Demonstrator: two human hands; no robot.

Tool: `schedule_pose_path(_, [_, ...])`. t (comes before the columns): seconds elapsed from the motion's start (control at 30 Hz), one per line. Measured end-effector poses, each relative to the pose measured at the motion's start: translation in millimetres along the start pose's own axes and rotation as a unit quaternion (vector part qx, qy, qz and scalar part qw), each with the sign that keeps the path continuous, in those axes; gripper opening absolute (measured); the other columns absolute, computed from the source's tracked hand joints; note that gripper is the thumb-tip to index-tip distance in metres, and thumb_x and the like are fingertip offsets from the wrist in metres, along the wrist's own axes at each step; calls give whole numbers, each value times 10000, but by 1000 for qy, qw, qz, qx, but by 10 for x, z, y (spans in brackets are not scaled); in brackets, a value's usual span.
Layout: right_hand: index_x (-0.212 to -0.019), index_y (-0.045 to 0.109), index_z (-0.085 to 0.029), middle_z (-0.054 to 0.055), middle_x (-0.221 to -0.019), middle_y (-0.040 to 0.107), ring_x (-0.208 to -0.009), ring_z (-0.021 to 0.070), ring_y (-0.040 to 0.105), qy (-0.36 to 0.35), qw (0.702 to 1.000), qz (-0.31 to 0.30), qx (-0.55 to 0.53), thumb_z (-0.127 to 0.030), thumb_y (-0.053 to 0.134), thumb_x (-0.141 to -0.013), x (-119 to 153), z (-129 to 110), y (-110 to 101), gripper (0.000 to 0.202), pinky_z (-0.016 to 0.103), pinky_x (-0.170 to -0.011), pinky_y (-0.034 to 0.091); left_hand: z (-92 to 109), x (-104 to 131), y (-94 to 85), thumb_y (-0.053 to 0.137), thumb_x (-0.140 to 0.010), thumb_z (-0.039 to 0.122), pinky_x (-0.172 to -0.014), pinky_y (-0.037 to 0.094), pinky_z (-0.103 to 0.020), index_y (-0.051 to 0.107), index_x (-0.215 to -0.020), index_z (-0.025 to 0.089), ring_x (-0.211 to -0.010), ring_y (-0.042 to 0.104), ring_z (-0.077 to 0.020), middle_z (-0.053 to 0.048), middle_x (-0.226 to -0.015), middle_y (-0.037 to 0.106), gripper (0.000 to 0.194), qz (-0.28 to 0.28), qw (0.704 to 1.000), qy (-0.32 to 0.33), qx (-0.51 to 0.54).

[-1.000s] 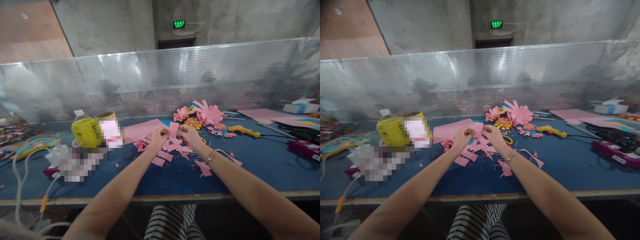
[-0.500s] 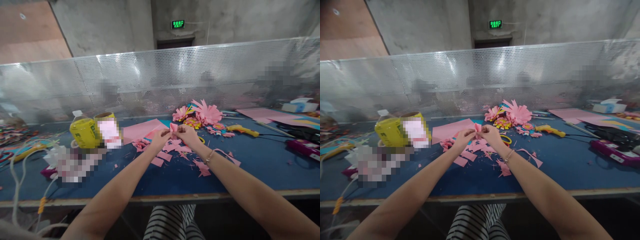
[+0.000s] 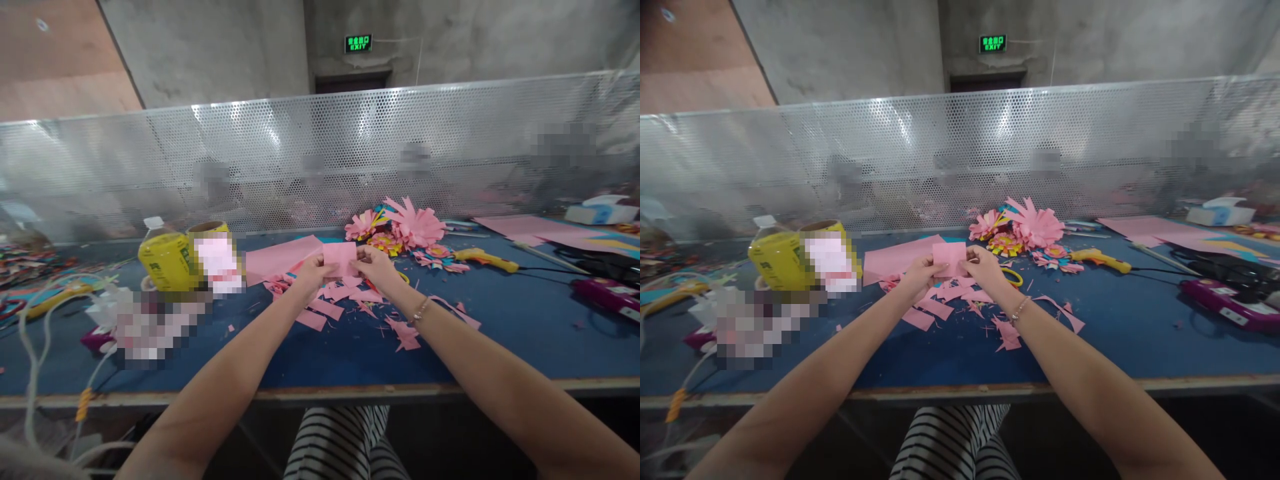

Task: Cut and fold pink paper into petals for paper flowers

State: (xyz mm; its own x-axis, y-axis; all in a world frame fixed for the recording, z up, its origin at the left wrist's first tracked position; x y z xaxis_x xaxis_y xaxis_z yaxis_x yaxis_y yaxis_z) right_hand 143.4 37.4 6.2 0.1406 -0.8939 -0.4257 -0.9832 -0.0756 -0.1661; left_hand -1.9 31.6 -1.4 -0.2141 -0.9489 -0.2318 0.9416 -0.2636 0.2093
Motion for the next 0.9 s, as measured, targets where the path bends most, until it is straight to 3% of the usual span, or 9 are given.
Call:
schedule_pose_path(0.2, [-713,503,-168,-29,-617,513,-506,81,493,18,999,-6,-48,-223,549,-567,-32,91,-15,163,228,-497,434,46,4,-20,633,-538,174,-611,495,-292,594,-738,111,-625,567,-125,-47,-678,609,213,16,999,-26,21])
schedule_pose_path(0.4, [-679,515,-160,-38,-543,495,-460,75,455,14,1000,2,-27,-221,555,-562,-61,125,-45,138,213,-457,382,79,23,-21,597,-536,134,-632,506,-333,493,-532,118,-501,474,-59,37,-503,468,104,42,999,-16,0])
schedule_pose_path(0.6, [-640,516,-168,-34,-563,491,-504,83,458,-23,1000,3,-6,-218,541,-579,-59,120,-69,83,218,-496,391,60,9,-47,544,-547,117,-604,513,-348,487,-555,123,-449,458,-56,45,-487,455,58,46,998,-25,20])
schedule_pose_path(0.9, [-603,505,-169,-33,-555,475,-521,90,442,-38,999,22,30,-230,537,-590,-79,143,-96,70,228,-521,389,133,42,28,475,-567,121,-579,500,-344,490,-628,133,-495,562,-132,-7,-534,559,64,68,994,-63,61])
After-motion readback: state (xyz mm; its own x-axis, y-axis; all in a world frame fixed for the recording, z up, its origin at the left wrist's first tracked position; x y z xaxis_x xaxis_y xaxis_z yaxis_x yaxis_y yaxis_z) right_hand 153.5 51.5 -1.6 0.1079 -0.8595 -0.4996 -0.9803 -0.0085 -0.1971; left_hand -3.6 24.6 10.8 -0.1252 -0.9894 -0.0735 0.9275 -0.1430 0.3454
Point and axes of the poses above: each hand's wrist, its own x-axis away from the middle knuckle, its own y-axis out of the palm, z = x × y, the point moved 1 cm from there along -x, towards the middle knuckle
